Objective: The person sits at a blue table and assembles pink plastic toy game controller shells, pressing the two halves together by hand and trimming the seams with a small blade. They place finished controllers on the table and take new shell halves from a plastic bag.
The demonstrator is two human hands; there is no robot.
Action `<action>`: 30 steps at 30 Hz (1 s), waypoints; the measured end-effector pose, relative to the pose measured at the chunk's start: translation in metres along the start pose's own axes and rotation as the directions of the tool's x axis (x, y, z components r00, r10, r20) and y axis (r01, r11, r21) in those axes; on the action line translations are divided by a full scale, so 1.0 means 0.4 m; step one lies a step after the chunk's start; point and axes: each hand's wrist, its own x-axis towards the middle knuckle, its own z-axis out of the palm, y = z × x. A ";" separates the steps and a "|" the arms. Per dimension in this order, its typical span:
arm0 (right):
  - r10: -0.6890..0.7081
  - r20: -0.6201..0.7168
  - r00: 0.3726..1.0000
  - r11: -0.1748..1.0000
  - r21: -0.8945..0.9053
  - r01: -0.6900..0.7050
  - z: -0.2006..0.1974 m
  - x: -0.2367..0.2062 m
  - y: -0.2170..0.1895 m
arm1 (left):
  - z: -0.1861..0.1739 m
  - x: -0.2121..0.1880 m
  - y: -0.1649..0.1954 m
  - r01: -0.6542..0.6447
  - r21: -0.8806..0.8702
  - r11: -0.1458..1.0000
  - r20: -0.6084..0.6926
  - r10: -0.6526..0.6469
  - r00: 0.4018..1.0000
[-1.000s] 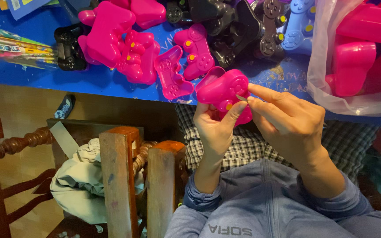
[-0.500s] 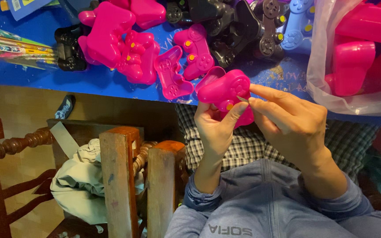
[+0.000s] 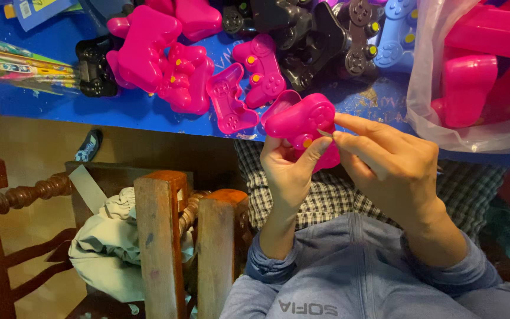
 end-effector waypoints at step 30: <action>-0.027 0.046 0.999 0.996 -0.085 0.031 -0.008 0.012 0.003 | -0.002 0.003 -0.016 0.028 0.024 0.999 -0.013 -0.027 1.000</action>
